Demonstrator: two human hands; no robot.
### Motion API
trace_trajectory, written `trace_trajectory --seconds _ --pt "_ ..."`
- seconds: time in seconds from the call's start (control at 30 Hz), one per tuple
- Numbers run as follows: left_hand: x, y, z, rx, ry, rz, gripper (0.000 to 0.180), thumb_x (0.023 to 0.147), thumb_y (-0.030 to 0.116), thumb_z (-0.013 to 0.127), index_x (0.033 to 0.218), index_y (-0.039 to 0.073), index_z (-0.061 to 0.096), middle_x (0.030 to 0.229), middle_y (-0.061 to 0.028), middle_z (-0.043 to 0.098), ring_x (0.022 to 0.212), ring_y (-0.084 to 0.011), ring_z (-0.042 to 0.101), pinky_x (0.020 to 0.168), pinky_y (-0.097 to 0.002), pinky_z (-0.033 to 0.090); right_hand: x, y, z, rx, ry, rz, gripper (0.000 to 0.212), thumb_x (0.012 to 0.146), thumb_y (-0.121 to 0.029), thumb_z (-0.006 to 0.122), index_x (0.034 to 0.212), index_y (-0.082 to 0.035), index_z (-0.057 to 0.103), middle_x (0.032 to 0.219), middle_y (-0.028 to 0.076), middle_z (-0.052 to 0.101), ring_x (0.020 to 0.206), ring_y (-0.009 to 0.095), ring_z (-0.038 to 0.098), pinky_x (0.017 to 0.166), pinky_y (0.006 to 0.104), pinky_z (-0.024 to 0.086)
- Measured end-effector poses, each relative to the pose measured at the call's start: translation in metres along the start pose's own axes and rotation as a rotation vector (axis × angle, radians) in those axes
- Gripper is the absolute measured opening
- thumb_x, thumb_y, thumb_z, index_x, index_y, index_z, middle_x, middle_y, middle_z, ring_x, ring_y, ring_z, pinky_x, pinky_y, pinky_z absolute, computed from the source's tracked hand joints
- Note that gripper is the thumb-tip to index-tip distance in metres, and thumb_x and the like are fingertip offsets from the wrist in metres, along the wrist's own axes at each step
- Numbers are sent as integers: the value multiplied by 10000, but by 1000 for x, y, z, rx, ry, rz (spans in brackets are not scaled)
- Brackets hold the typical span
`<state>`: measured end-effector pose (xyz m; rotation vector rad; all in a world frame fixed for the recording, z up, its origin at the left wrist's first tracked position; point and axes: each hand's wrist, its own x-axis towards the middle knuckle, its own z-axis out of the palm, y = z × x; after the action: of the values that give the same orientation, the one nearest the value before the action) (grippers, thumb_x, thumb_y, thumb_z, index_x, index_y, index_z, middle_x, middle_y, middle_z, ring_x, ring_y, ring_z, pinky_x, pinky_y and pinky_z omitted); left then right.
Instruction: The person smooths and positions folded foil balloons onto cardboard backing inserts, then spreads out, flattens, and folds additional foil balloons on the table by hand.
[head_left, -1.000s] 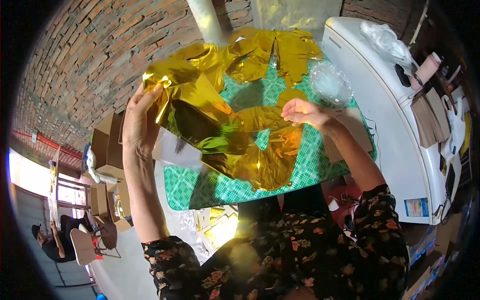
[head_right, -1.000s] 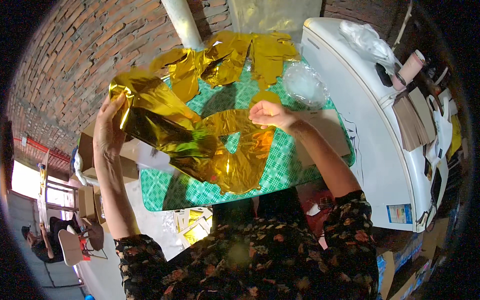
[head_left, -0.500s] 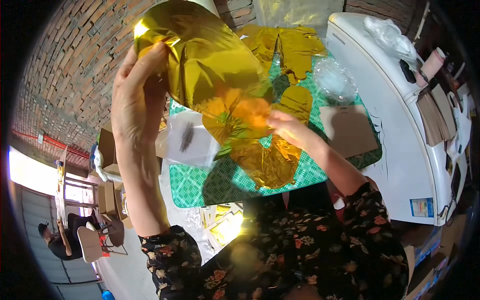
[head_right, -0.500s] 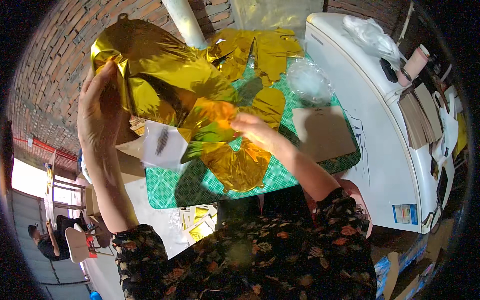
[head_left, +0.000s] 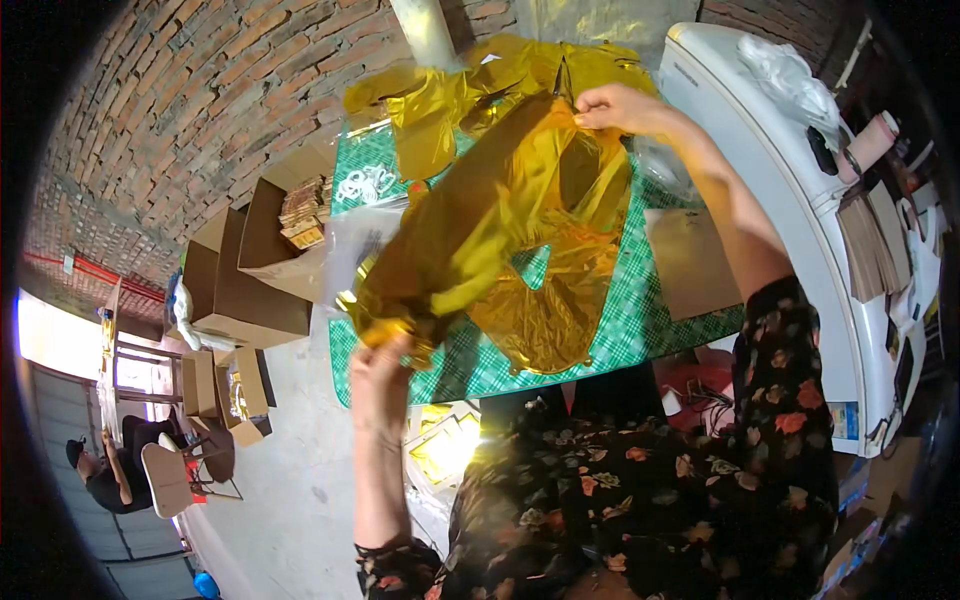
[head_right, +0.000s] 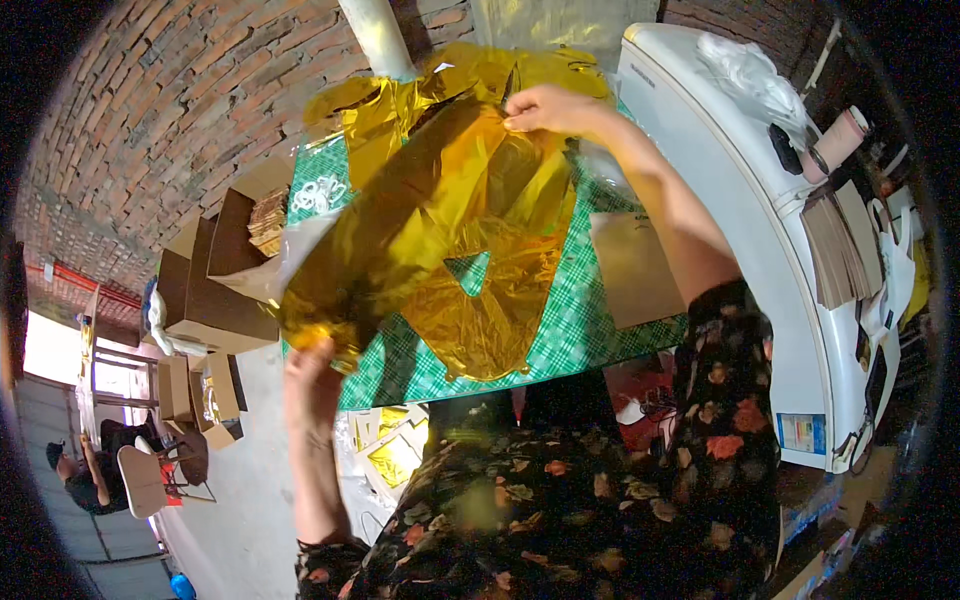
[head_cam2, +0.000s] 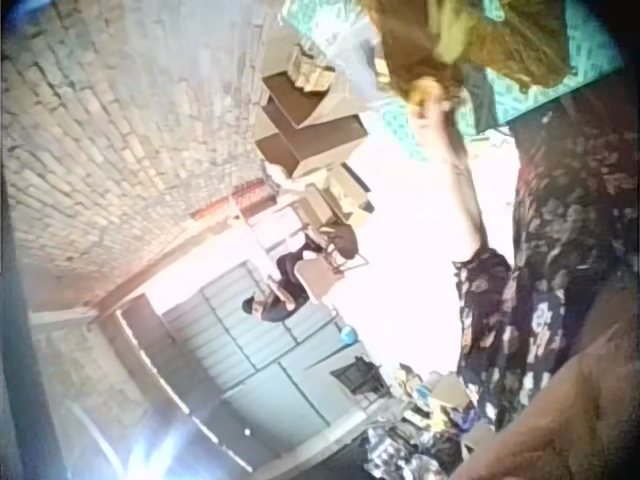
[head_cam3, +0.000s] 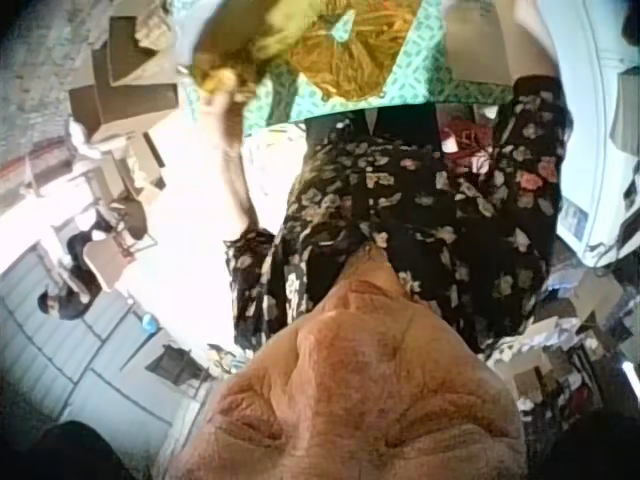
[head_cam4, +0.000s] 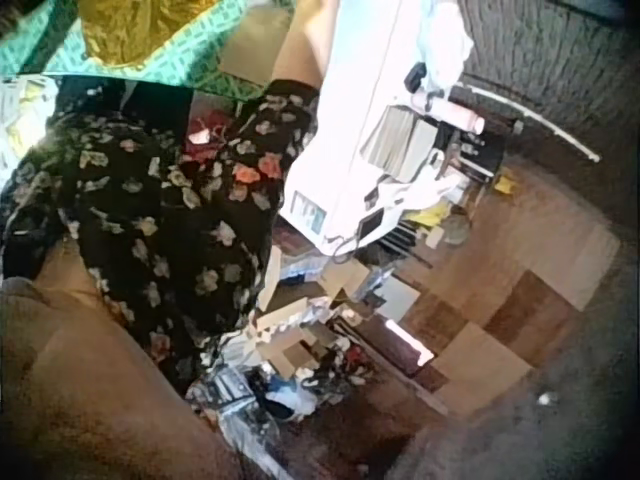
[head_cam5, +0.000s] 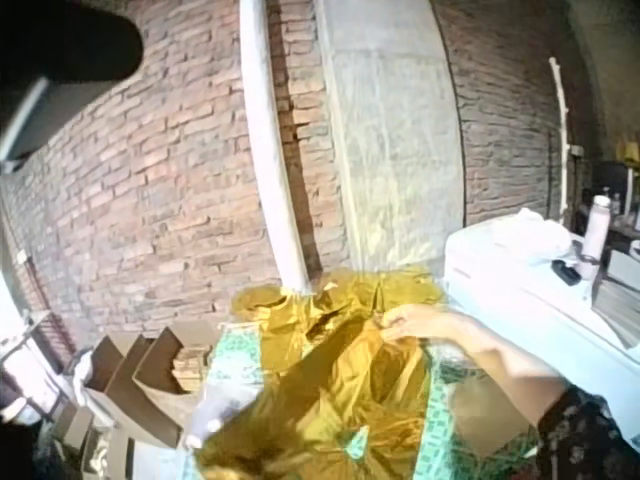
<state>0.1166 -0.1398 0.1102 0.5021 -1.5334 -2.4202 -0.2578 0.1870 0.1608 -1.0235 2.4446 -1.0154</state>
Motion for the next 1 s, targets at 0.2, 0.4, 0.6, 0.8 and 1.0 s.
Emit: trace_trajectory --seconds 0.2,0.4,0.6,0.8,1.0 --pt "-49 -92 26 -87 -40 -357 214 942 95 715 1142 29 679 1029 -41 688 819 -139 660 639 -345 626 91 -15 35 -670 -272 39 163 850 -240 687 873 -78 690 764 74 625 724 179 592 650 372 461" --pt "-54 -133 26 -80 -210 -424 249 988 84 651 1231 33 641 1110 -80 696 944 -229 714 639 -351 623 125 -18 108 -801 -239 70 105 781 -134 671 859 -120 738 937 110 727 886 308 689 740 462 505" --pt "-51 -128 23 104 -251 -575 357 1060 197 565 1176 -135 624 1094 -153 680 925 -306 757 653 -338 611 122 7 123 -956 -207 -2 67 767 -140 633 751 -152 697 780 127 661 714 339 615 593 499 404" --pt "-48 -131 25 134 -384 -544 446 1107 301 449 1156 -97 644 1166 -200 725 964 -256 746 784 -322 591 129 50 119 -995 -136 -35 90 841 -248 659 861 -166 690 873 84 699 829 323 681 665 469 500" --pt "-47 -148 28 130 -426 -504 488 1107 343 451 1113 -85 686 1134 -163 746 939 -219 737 833 -309 566 122 48 118 -1039 -5 -307 92 905 -211 604 922 -149 670 883 63 673 893 278 650 765 460 486"
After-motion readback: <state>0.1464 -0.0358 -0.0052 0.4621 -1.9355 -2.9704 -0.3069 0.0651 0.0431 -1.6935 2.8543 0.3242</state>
